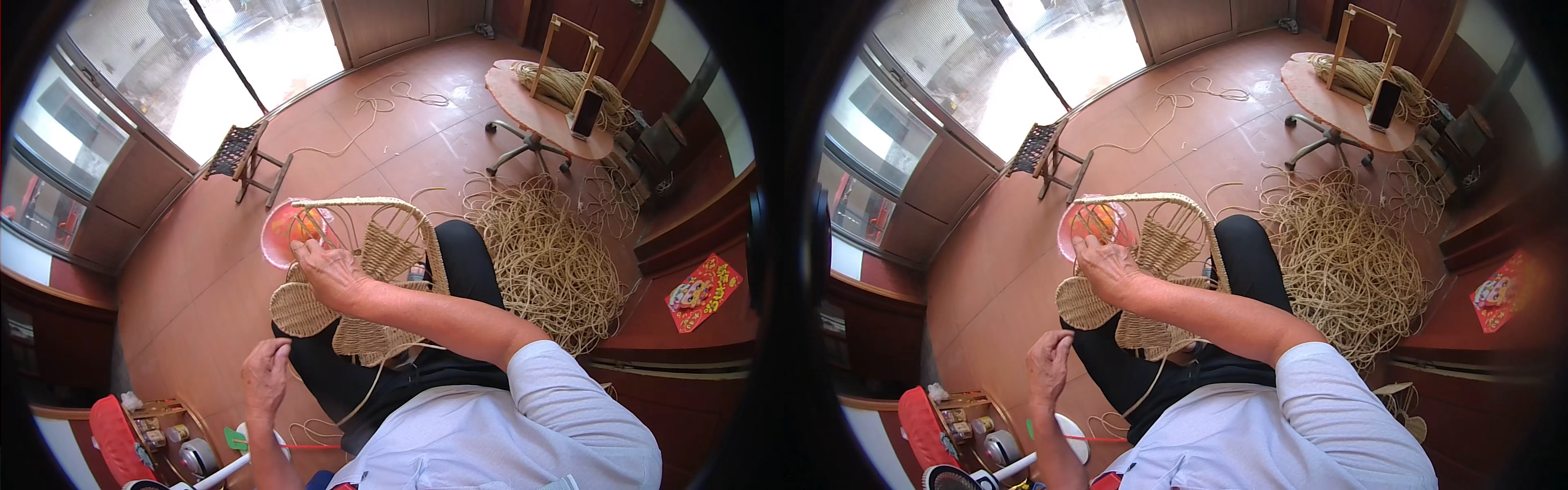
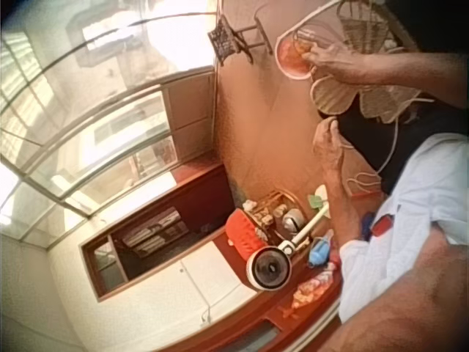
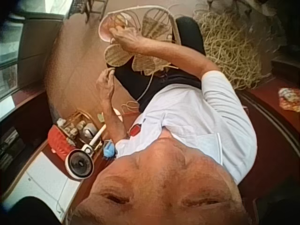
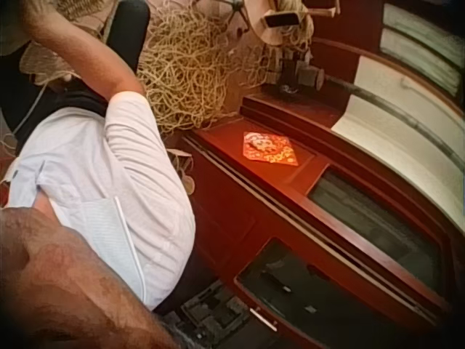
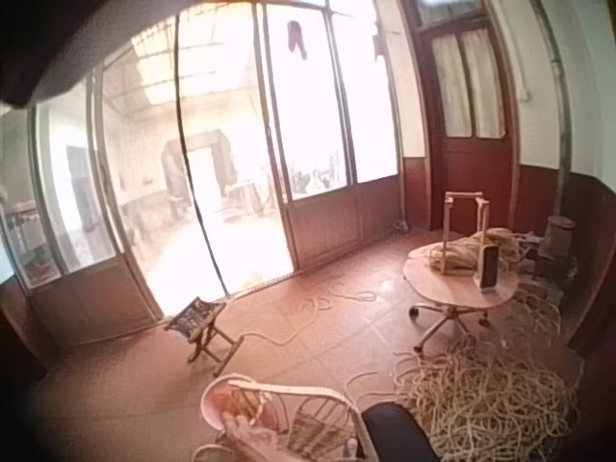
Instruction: Manually weave a basket using straw/rattan fibers on a wooden frame.
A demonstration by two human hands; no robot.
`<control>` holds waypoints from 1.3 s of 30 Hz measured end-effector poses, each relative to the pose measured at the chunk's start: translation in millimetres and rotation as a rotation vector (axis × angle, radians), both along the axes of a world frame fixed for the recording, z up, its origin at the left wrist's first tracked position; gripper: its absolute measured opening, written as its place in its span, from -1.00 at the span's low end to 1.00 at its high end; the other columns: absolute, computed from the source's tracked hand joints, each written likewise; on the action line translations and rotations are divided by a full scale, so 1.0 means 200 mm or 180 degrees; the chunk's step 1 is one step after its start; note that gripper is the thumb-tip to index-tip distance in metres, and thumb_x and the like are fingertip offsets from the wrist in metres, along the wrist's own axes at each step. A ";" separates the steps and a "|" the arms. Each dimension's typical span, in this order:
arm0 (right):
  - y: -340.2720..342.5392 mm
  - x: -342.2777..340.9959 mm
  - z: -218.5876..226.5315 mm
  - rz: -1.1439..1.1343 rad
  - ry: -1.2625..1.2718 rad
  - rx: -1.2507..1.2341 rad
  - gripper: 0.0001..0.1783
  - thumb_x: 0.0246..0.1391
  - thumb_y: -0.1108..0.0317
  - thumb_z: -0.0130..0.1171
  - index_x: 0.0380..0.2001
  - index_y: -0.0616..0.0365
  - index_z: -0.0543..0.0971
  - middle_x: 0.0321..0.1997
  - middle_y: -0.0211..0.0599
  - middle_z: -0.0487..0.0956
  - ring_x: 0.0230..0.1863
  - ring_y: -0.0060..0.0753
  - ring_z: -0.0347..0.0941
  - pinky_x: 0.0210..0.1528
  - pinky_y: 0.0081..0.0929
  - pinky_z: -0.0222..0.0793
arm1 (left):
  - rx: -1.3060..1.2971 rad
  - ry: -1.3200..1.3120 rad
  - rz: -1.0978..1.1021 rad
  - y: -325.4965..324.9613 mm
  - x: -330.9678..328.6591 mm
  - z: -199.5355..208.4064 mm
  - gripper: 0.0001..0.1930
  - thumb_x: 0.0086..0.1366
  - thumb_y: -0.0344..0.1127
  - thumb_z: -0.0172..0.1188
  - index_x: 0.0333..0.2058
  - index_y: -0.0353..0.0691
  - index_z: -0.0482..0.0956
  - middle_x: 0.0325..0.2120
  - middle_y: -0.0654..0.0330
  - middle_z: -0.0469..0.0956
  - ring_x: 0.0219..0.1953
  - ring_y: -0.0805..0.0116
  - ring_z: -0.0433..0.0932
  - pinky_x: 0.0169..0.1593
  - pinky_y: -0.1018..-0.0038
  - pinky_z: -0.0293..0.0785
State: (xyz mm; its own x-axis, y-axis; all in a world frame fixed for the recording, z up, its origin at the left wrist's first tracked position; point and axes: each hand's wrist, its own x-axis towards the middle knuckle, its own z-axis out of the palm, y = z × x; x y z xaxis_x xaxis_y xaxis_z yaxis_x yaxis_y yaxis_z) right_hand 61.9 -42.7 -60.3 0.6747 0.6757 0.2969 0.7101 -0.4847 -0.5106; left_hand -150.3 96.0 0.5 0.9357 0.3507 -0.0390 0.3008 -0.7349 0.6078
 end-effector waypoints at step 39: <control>-0.43 0.17 0.12 0.0357 0.0226 0.0495 -0.21 0.33 0.49 0.22 0.57 0.01 0.20 0.16 0.18 0.67 -0.04 0.29 0.69 -0.03 0.08 0.61 | 0.1024 -0.1880 0.0220 -0.48 0.74 -0.38 -0.91 0.37 -0.41 0.25 -0.20 -0.26 0.65 -0.26 0.03 0.54 -0.15 -0.03 0.53 -0.03 0.11 0.51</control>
